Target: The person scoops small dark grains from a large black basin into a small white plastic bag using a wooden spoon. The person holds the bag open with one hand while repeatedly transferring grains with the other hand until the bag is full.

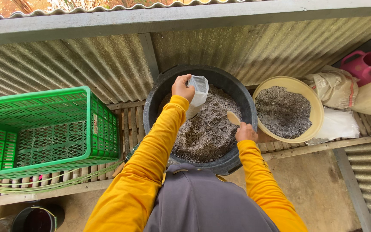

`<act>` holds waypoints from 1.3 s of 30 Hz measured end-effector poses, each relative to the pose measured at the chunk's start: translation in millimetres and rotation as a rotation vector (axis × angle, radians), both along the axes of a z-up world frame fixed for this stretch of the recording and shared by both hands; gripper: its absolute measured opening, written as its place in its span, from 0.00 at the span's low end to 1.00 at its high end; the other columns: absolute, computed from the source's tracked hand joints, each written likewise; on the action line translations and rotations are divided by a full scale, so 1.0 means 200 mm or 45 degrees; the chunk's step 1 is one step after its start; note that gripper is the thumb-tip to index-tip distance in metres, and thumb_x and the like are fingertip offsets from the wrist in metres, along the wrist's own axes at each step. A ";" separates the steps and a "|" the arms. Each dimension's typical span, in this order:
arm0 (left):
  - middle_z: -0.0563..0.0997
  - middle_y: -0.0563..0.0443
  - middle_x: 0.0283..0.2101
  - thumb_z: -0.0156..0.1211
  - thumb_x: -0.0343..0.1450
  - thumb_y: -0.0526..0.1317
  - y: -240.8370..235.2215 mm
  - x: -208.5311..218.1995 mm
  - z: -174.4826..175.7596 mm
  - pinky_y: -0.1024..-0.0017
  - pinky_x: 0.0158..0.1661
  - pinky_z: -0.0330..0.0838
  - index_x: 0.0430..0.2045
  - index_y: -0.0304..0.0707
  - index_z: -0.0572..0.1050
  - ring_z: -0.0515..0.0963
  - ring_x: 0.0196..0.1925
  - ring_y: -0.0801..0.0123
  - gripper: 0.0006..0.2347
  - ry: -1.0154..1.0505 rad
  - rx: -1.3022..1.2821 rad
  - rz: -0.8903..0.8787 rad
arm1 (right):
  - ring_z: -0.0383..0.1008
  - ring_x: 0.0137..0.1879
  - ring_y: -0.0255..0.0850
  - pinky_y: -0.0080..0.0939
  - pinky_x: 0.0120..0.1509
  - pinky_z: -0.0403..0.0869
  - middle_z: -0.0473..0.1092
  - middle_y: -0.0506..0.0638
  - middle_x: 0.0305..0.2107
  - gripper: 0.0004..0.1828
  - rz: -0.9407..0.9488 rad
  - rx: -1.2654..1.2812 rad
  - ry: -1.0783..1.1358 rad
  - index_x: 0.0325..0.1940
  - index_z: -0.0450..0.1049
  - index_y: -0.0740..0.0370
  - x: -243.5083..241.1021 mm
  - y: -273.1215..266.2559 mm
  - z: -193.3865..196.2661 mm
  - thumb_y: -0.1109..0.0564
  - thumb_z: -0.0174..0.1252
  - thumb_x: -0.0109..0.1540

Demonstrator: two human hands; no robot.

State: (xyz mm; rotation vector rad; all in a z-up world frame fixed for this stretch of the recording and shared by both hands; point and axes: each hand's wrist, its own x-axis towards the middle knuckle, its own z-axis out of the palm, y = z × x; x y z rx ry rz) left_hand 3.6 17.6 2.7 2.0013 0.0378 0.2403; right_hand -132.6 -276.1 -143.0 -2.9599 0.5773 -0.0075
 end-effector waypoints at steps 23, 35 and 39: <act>0.82 0.49 0.54 0.59 0.64 0.29 -0.03 -0.04 0.04 0.74 0.52 0.76 0.50 0.37 0.80 0.83 0.51 0.66 0.18 0.031 -0.051 -0.107 | 0.61 0.22 0.28 0.29 0.23 0.59 0.74 0.45 0.25 0.15 -0.345 1.520 -0.141 0.50 0.81 0.61 -0.06 -0.09 0.45 0.61 0.59 0.61; 0.79 0.46 0.54 0.60 0.64 0.29 -0.08 -0.02 0.01 0.72 0.52 0.76 0.50 0.35 0.79 0.82 0.52 0.62 0.19 0.005 -0.020 -0.116 | 0.78 0.35 0.44 0.44 0.39 0.75 0.77 0.54 0.35 0.14 0.467 0.351 -0.664 0.53 0.80 0.61 0.06 0.50 1.18 0.58 0.63 0.63; 0.78 0.44 0.55 0.63 0.64 0.30 -0.09 -0.01 -0.02 0.71 0.54 0.75 0.51 0.34 0.78 0.81 0.52 0.61 0.19 -0.038 0.011 -0.080 | 0.78 0.38 0.42 0.44 0.40 0.74 0.74 0.50 0.32 0.17 0.625 -0.151 -0.784 0.53 0.78 0.57 0.01 0.63 1.22 0.56 0.65 0.60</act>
